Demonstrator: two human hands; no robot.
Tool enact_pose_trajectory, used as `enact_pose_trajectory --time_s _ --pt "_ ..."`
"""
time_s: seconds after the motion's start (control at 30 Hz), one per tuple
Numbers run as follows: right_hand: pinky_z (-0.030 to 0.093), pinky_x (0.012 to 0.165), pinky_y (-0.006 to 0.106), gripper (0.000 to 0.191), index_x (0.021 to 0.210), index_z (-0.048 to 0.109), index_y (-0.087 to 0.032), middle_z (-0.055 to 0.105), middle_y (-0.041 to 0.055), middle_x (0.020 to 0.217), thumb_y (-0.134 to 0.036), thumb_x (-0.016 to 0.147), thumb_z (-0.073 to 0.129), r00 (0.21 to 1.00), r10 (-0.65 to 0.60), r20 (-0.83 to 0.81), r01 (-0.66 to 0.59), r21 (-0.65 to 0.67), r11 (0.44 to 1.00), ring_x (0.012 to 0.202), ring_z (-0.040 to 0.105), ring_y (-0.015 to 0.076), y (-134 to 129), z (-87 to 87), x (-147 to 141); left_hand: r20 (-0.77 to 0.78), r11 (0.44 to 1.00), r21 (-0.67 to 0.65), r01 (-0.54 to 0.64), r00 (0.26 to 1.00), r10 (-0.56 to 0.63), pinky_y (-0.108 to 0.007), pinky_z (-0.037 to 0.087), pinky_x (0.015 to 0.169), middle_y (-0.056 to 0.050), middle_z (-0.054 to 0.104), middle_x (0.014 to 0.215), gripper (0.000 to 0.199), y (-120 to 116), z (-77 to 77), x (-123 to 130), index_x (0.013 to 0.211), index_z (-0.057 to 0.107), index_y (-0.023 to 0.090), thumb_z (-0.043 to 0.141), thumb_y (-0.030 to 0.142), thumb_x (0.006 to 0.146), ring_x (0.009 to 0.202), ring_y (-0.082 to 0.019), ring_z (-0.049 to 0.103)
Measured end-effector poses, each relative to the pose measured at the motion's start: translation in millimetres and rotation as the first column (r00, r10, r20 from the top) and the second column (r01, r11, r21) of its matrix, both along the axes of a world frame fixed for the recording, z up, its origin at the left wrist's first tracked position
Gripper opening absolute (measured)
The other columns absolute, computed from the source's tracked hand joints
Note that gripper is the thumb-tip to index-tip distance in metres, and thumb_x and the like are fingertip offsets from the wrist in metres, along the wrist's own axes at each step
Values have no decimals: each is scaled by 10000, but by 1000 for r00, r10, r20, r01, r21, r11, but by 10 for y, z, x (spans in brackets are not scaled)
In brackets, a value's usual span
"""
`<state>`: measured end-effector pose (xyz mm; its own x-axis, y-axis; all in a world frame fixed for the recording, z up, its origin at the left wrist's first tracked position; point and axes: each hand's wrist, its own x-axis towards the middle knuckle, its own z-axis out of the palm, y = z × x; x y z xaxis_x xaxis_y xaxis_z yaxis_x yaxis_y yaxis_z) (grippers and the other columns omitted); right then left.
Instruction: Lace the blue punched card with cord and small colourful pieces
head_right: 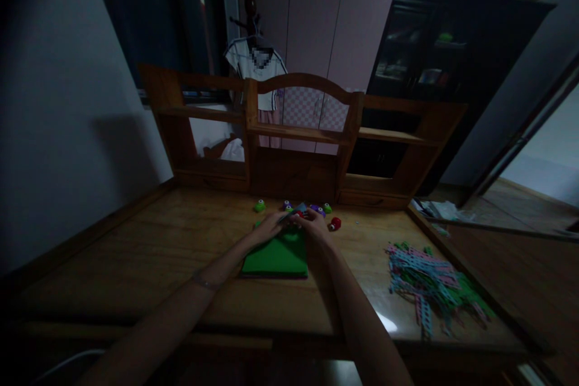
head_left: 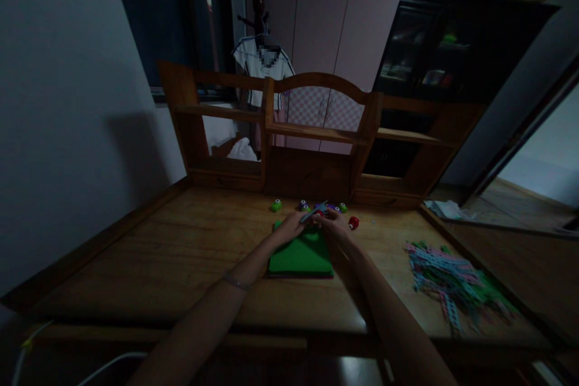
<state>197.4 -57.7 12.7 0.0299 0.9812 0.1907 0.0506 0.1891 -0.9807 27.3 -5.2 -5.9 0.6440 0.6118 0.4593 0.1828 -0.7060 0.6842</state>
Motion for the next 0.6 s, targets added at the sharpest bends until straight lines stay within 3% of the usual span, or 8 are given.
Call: enact_pose_trajectory --time_s 0.33,0.6 --pt "442 632 295 328 823 679 -188 666 38 744 -461 646 717 999 13 49 -14 15 1000 672 592 170 -10 29 15 -11 1000 13 -3 1000 3 -244 431 713 -67 650 836 232 -31 20 -14 917 632 118 417 180 855 779 -184 589" --pt "396 556 262 320 748 679 -184 649 21 705 -440 584 776 996 -86 -16 85 -37 996 591 544 136 27 -8 34 -8 1000 -15 -19 1000 19 -239 419 713 -42 649 809 235 -24 -21 46 861 633 134 415 121 773 769 -171 587"
